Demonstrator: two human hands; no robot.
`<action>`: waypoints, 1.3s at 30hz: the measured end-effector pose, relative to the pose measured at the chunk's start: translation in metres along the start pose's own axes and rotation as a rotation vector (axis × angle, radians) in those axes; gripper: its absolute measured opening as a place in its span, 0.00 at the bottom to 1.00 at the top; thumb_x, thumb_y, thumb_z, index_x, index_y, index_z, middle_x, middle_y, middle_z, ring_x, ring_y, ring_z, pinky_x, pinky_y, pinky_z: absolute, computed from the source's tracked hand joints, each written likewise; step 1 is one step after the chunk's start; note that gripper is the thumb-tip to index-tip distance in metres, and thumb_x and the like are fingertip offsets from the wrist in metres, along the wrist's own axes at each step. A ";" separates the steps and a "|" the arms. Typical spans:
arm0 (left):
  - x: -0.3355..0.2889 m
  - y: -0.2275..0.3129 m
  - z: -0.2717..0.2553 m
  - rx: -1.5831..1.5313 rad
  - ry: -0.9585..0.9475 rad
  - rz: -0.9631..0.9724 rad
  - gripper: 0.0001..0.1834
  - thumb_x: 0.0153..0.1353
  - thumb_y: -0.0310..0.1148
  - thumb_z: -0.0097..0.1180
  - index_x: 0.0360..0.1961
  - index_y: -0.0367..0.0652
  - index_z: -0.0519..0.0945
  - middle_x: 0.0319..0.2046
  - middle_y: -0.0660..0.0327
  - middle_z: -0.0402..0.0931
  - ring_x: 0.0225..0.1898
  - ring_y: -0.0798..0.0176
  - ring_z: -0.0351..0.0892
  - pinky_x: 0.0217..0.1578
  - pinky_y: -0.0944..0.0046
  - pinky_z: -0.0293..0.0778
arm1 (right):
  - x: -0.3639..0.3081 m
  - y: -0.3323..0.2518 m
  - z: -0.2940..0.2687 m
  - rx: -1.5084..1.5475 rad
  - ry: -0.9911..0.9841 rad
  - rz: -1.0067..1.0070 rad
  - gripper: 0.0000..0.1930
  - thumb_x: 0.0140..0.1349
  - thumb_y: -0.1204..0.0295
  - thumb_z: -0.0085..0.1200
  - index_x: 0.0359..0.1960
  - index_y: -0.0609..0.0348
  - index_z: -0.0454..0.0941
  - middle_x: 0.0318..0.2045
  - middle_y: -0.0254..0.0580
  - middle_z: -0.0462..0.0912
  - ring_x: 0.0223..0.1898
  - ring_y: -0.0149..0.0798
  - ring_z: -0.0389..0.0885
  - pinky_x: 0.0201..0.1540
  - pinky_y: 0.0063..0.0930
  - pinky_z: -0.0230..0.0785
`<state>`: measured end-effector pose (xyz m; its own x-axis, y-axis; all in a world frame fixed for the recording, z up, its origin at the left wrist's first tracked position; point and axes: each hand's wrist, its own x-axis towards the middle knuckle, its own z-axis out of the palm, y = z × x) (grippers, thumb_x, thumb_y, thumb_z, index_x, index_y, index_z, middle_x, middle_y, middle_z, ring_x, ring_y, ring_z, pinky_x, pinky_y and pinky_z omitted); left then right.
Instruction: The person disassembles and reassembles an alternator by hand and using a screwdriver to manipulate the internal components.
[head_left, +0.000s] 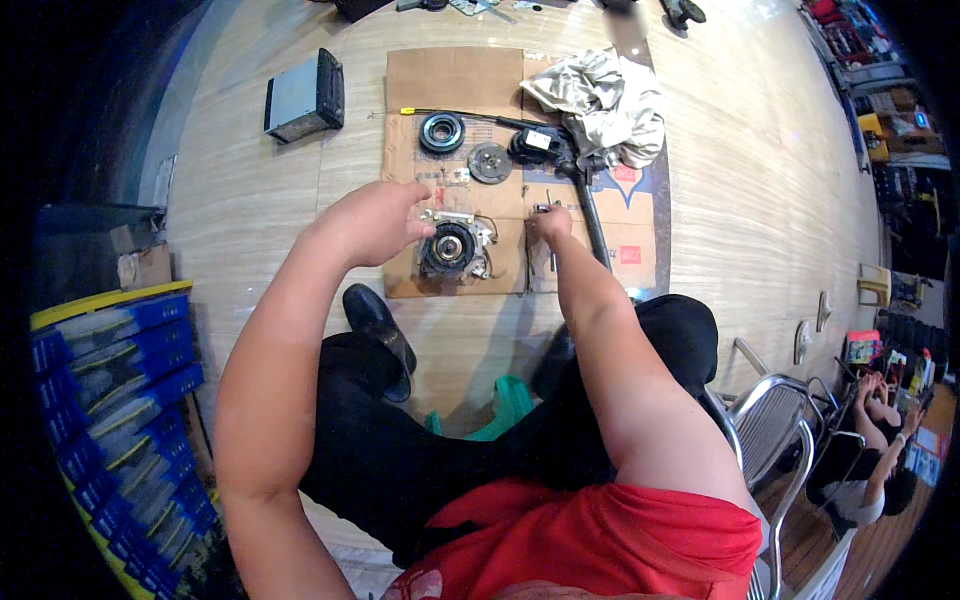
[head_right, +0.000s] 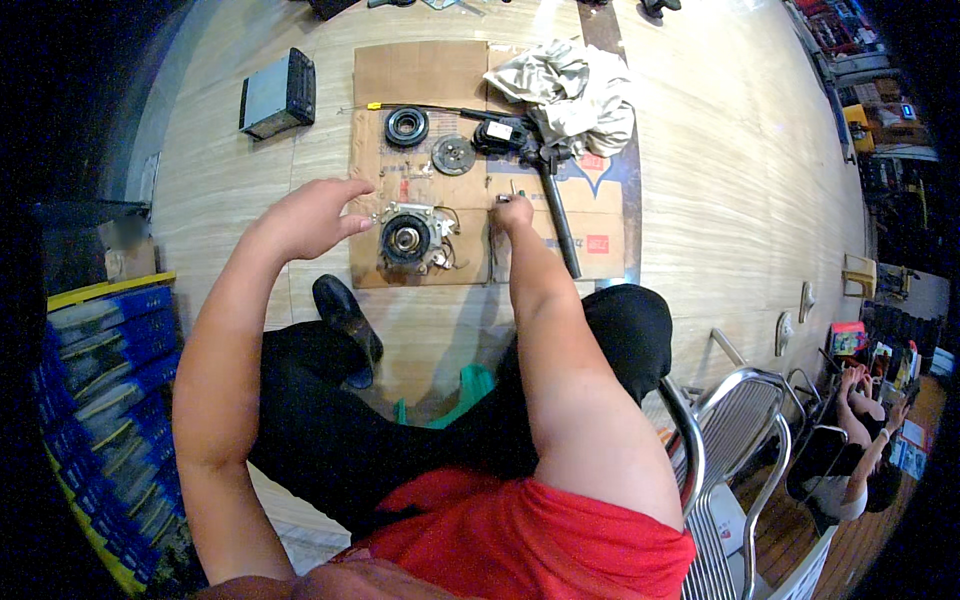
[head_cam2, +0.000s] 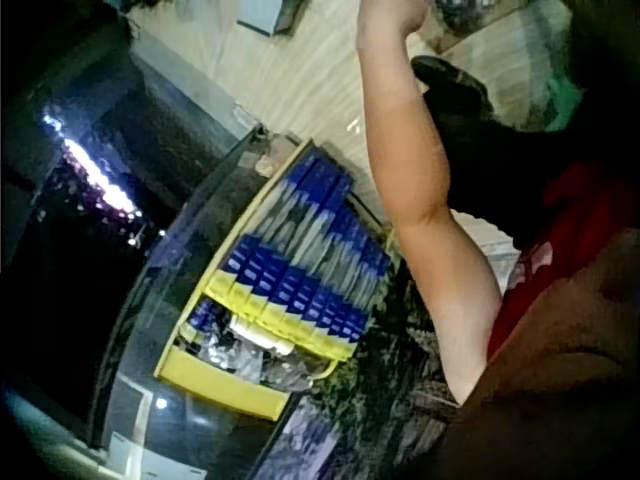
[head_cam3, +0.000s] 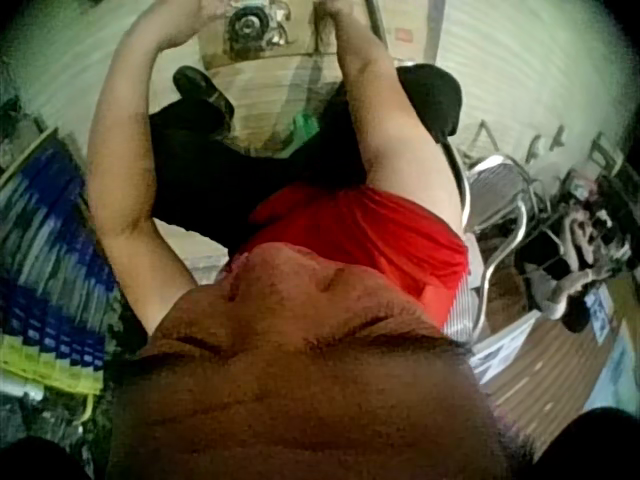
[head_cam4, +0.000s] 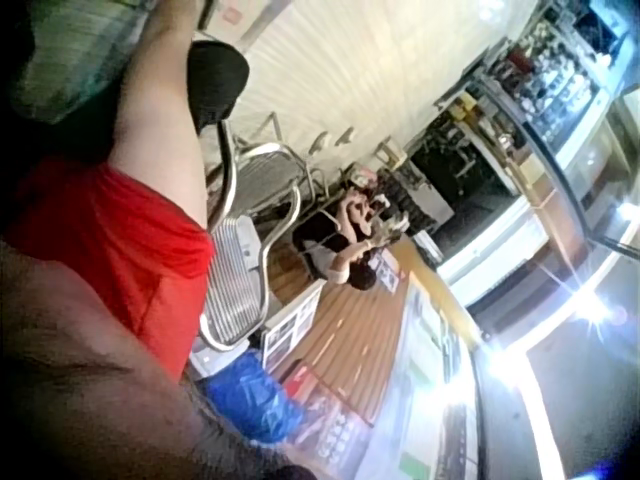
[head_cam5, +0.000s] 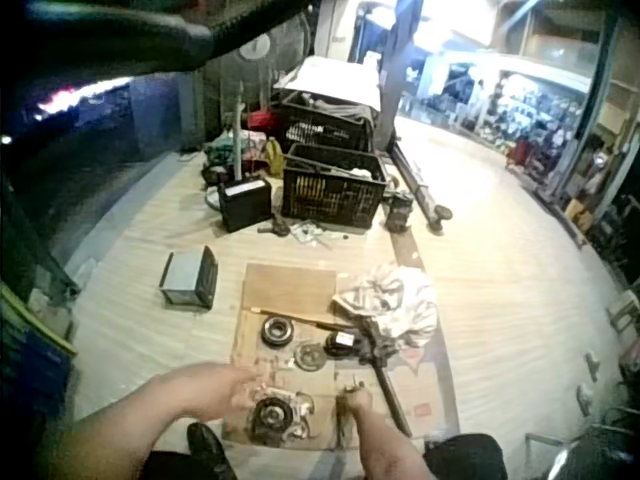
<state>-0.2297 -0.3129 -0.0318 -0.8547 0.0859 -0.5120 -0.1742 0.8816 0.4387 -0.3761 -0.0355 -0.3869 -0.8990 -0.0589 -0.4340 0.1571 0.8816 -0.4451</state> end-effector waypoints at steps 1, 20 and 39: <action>0.002 0.001 0.001 -0.007 0.003 0.016 0.24 0.56 0.40 0.56 0.51 0.39 0.71 0.45 0.46 0.74 0.49 0.45 0.72 0.50 0.55 0.67 | 0.001 -0.005 -0.005 0.020 0.016 0.003 0.16 0.41 0.63 0.59 0.32 0.57 0.81 0.32 0.49 0.82 0.37 0.47 0.80 0.42 0.34 0.71; 0.015 0.015 -0.001 0.040 0.099 0.123 0.25 0.55 0.41 0.56 0.53 0.41 0.70 0.46 0.47 0.74 0.49 0.47 0.73 0.49 0.56 0.69 | -0.051 -0.045 -0.099 -0.042 -0.072 -0.410 0.12 0.52 0.68 0.52 0.26 0.68 0.77 0.16 0.46 0.77 0.20 0.37 0.76 0.25 0.33 0.67; 0.034 0.021 0.003 0.086 0.024 0.101 0.26 0.57 0.43 0.55 0.53 0.41 0.70 0.45 0.45 0.74 0.48 0.48 0.74 0.48 0.58 0.69 | -0.169 -0.138 -0.189 0.042 -0.172 -0.498 0.20 0.47 0.53 0.59 0.23 0.62 0.79 0.26 0.55 0.79 0.31 0.53 0.78 0.36 0.41 0.69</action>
<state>-0.2614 -0.2899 -0.0421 -0.8773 0.1662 -0.4502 -0.0448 0.9057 0.4216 -0.3230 -0.0588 -0.1034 -0.7894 -0.5449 -0.2828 -0.2526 0.7082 -0.6593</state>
